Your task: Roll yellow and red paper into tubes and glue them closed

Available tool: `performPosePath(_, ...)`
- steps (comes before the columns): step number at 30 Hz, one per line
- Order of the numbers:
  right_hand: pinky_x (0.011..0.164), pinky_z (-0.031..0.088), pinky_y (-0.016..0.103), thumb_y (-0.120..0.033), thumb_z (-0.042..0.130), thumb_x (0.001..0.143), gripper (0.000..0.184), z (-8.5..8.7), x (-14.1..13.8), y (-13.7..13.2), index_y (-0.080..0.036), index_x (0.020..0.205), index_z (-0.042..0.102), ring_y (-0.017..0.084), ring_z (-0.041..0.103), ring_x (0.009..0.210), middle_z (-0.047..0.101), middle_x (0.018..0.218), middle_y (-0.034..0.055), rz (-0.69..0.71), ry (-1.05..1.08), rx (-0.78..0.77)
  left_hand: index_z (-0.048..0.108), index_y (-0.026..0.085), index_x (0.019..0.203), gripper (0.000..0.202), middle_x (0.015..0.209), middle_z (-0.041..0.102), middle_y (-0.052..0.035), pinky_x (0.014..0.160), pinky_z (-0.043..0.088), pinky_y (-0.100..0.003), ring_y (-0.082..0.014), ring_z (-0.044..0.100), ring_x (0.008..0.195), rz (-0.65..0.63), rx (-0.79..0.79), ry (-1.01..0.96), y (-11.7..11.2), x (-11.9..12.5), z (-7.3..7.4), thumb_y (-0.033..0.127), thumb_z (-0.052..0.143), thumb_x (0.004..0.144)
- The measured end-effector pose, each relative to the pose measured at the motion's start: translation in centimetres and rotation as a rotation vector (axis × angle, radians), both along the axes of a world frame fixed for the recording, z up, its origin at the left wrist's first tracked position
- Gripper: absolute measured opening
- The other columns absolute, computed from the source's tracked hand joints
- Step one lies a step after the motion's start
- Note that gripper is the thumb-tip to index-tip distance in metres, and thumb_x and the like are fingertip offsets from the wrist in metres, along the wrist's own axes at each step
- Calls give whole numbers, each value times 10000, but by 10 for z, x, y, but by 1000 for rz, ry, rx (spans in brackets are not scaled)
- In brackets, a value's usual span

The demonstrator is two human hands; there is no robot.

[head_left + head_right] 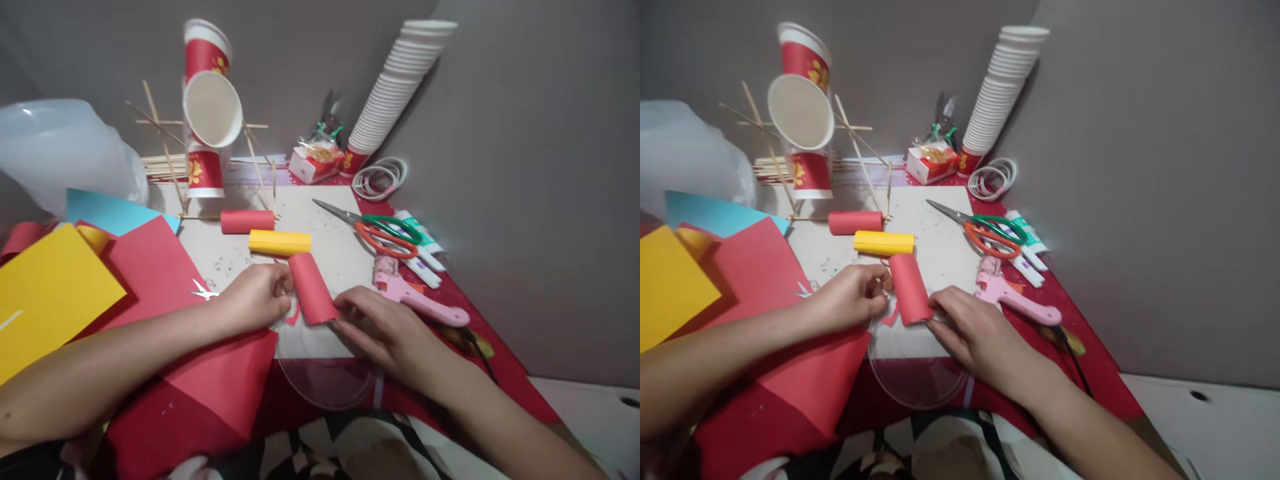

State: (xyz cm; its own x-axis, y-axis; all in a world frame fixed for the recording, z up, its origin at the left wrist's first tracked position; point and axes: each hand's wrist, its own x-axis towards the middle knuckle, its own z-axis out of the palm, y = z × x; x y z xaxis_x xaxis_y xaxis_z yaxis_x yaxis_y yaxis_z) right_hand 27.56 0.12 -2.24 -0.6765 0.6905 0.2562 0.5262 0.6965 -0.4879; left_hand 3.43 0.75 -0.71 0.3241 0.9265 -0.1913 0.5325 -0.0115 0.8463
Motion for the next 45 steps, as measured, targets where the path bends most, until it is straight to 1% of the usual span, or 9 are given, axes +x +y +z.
performPosePath(8, 582, 487, 262, -199, 573, 939, 19, -1, 1, 2, -205, 954, 562, 163, 624, 697, 672, 823, 41, -50, -56, 6, 421, 220, 773, 238, 513, 493, 95, 433, 259, -201, -56, 367, 412, 128, -346, -375, 6, 5, -2, 122, 631, 716)
performPosePath(13, 588, 479, 271, -197, 563, 934, 7, -2, 1, 2, -200, 929, 561, 167, 612, 684, 662, 800, 40, -45, -49, 40, 417, 216, 803, 399, 592, 616, 34, 513, 388, -222, -124, 589, 539, 214, -352, -468, 4, 11, 0, 303, 795, 712)
performPosePath(19, 603, 458, 281, -155, 559, 911, 50, -7, 2, 1, -200, 932, 561, 172, 606, 704, 662, 815, 40, -12, -46, 84, 509, 196, 1000, 514, 701, 646, 32, 603, 480, -259, -130, 619, 587, 241, -335, -595, -3, 15, -5, 335, 871, 663)
performPosePath(28, 628, 497, 282, -182, 549, 928, 74, 6, 2, -2, -202, 993, 577, 168, 641, 741, 695, 848, 49, 38, 44, 41, 673, 137, 906, 326, 759, 642, -7, 657, 450, -250, -112, 568, 648, 225, -428, -678, -4, 16, -3, 322, 838, 696)
performPosePath(30, 646, 517, 287, -206, 577, 925, 71, 10, 3, -2, -211, 995, 585, 170, 655, 757, 702, 857, 45, -24, 119, 61, 694, 141, 931, 323, 794, 669, -17, 671, 464, -253, -117, 583, 662, 227, -424, -679, -2, 14, -3, 320, 837, 703)
performPosePath(33, 724, 559, 324, -231, 620, 905, 109, 12, 5, -1, -215, 1012, 605, 190, 677, 812, 714, 922, 58, -234, 220, 75, 717, 158, 987, 333, 856, 709, -35, 740, 509, -290, -152, 638, 728, 217, -424, -696, -1, 12, -1, 307, 833, 713)
performPosePath(36, 830, 581, 371, -267, 623, 910, 237, 12, 5, 2, -211, 1141, 617, 222, 695, 952, 719, 1074, 90, -328, 258, -23, 724, 185, 1096, 383, 906, 732, -44, 766, 534, -306, -173, 668, 766, 170, -401, -670, -3, 12, 3, 305, 816, 743)
performPosePath(41, 980, 554, 392, -351, 622, 928, 403, 11, 4, 3, -187, 1295, 590, 235, 663, 1154, 687, 1264, 107, -229, 283, -212, 720, 204, 1110, 417, 938, 744, -48, 721, 554, -276, -174, 673, 788, 104, -321, -619, -9, 15, 13, 275, 843, 718)
performPosePath(45, 994, 544, 410, -390, 645, 918, 522, 11, 5, 2, -216, 1395, 525, 241, 642, 1198, 657, 1327, 107, -220, 374, -311, 730, 215, 1109, 403, 914, 733, -44, 750, 554, -290, -188, 668, 804, 56, -265, -542, -13, 16, 15, 283, 837, 726)
